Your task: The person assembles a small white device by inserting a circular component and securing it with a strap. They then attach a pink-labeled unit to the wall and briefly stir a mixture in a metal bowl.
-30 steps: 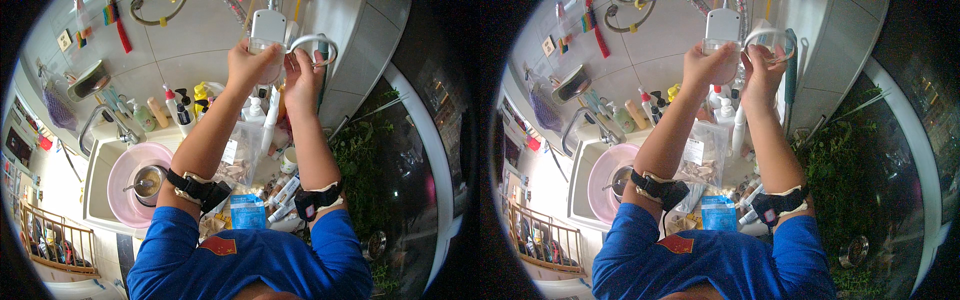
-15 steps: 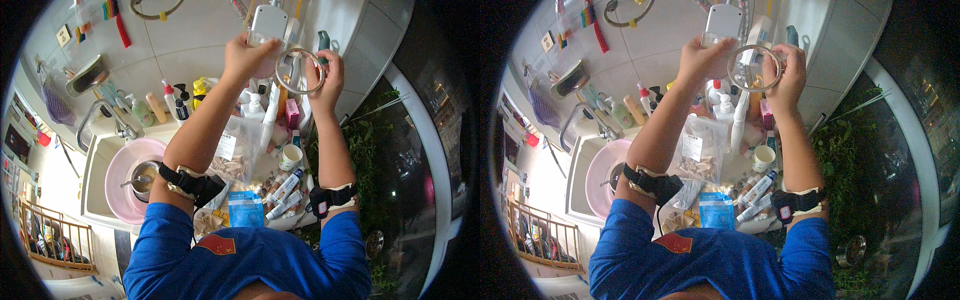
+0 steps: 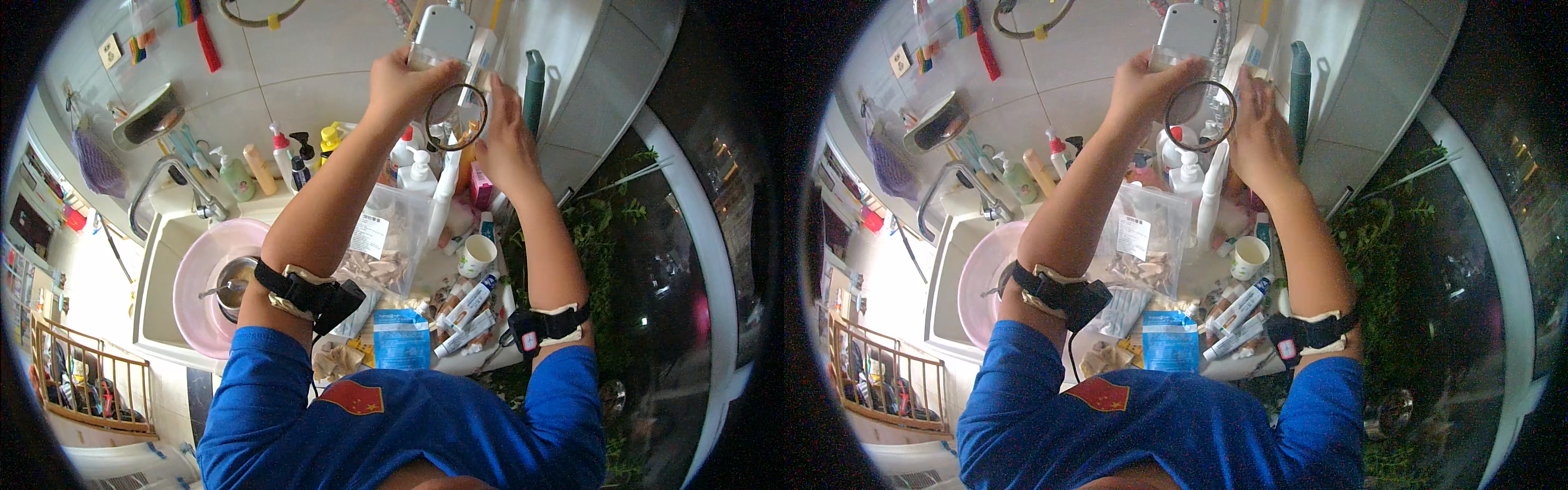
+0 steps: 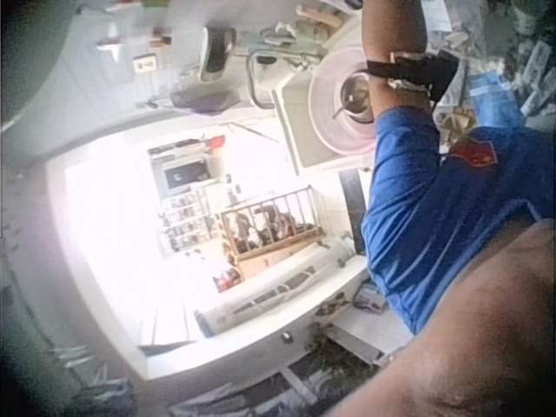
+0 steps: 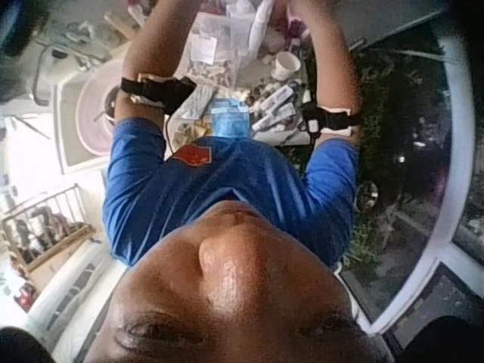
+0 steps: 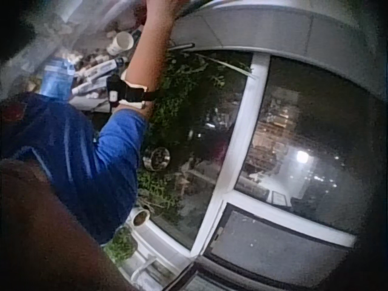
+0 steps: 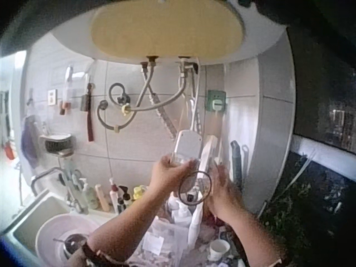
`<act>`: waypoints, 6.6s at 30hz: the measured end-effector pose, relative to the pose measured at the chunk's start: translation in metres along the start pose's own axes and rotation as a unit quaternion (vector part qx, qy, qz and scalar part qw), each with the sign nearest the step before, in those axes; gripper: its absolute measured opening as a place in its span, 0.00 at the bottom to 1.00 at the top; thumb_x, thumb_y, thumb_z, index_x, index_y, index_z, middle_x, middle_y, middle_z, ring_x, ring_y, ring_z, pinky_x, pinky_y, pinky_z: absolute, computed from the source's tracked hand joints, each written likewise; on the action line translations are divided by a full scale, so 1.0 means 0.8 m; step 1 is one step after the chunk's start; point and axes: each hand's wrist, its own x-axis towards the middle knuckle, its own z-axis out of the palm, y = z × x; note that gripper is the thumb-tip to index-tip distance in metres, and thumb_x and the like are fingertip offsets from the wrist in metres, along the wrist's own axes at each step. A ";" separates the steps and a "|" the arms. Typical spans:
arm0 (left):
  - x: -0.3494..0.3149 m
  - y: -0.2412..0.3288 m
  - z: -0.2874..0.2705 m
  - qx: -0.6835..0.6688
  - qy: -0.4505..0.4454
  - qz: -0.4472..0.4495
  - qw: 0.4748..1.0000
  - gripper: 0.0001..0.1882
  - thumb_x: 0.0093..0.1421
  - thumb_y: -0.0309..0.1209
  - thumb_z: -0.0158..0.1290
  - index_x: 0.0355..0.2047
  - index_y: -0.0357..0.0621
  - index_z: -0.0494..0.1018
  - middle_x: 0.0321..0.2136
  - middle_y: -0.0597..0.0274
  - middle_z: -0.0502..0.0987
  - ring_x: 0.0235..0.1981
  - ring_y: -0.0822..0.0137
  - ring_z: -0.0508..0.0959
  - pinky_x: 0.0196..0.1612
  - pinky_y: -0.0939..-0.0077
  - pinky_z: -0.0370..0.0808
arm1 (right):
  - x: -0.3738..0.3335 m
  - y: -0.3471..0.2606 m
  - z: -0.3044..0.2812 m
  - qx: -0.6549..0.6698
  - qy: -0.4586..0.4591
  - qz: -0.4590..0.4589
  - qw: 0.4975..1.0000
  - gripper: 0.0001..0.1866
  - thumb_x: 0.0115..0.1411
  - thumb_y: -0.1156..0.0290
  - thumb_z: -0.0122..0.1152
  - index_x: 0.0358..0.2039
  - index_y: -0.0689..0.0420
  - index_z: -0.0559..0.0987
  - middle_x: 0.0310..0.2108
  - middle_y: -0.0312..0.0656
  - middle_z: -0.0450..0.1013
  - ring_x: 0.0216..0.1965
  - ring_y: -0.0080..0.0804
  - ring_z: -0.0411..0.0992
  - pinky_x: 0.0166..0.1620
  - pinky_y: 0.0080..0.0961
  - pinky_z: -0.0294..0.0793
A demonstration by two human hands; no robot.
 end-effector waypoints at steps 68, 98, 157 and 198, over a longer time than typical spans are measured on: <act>-0.012 0.031 -0.004 -0.034 -0.062 0.028 0.997 0.23 0.47 0.40 0.66 0.36 0.34 0.74 0.28 0.56 0.79 0.27 0.69 0.79 0.31 0.75 0.77 | 0.009 -0.022 0.041 0.597 -0.066 0.395 0.695 0.15 0.59 0.56 0.53 0.27 0.55 0.72 0.21 0.33 0.65 0.15 0.17 0.56 0.17 0.15 0.53; -0.041 -0.025 -0.009 -0.106 -0.016 0.172 0.979 0.19 0.64 0.26 0.47 0.53 0.47 0.56 0.41 0.57 0.71 0.43 0.69 0.73 0.41 0.76 0.74 | 0.020 -0.034 -0.017 0.461 0.092 0.212 0.857 0.17 0.57 0.70 0.61 0.46 0.62 0.71 0.35 0.40 0.74 0.28 0.19 0.71 0.29 0.18 0.71; -0.044 -0.030 0.008 0.151 0.053 0.238 0.958 0.09 0.56 0.31 0.55 0.33 0.39 0.70 0.32 0.54 0.72 0.28 0.62 0.71 0.32 0.71 0.70 | 0.028 -0.073 -0.030 0.110 -0.096 0.118 0.982 0.21 0.55 0.68 0.49 0.47 0.66 0.72 0.41 0.60 0.72 0.44 0.53 0.72 0.49 0.41 0.70; -0.033 -0.013 -0.001 0.222 0.043 0.128 0.966 0.12 0.55 0.34 0.52 0.34 0.36 0.70 0.28 0.44 0.77 0.32 0.47 0.78 0.35 0.59 0.73 | 0.039 -0.018 -0.025 0.018 0.030 0.062 0.997 0.14 0.58 0.62 0.56 0.40 0.56 0.79 0.34 0.48 0.77 0.35 0.45 0.76 0.39 0.34 0.74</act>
